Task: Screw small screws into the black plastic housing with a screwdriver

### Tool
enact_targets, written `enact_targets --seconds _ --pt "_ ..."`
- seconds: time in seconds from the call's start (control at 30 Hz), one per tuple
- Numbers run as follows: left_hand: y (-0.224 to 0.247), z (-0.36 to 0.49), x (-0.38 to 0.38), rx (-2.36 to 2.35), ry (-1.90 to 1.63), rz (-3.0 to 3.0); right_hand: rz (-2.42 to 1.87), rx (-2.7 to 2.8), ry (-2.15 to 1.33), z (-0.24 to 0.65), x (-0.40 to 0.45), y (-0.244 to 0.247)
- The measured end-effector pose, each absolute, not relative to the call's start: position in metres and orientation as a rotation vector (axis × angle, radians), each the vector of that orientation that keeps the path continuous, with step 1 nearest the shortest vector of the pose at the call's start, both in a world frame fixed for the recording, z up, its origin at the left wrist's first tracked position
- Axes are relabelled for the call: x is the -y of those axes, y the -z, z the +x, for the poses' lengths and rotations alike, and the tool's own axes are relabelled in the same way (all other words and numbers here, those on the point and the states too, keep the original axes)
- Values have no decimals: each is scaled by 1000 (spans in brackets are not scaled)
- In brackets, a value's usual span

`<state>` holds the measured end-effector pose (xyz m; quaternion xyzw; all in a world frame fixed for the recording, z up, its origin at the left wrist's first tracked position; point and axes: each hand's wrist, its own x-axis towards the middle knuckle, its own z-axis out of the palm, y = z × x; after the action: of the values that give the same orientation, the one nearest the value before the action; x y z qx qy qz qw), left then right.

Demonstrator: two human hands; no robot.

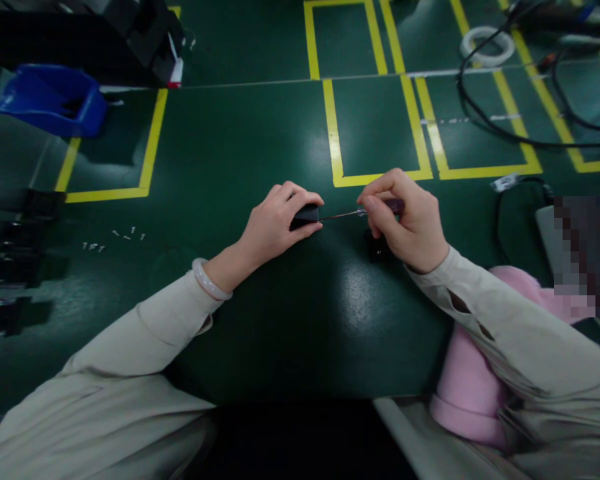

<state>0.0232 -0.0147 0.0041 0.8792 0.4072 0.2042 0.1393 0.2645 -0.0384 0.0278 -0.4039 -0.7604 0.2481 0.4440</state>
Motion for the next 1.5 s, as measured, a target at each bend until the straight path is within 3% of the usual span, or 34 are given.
enact_targets --seconds 1.5 --pt "-3 24 14 -1182 -599 2543 -1013 1942 -483 264 39 -30"
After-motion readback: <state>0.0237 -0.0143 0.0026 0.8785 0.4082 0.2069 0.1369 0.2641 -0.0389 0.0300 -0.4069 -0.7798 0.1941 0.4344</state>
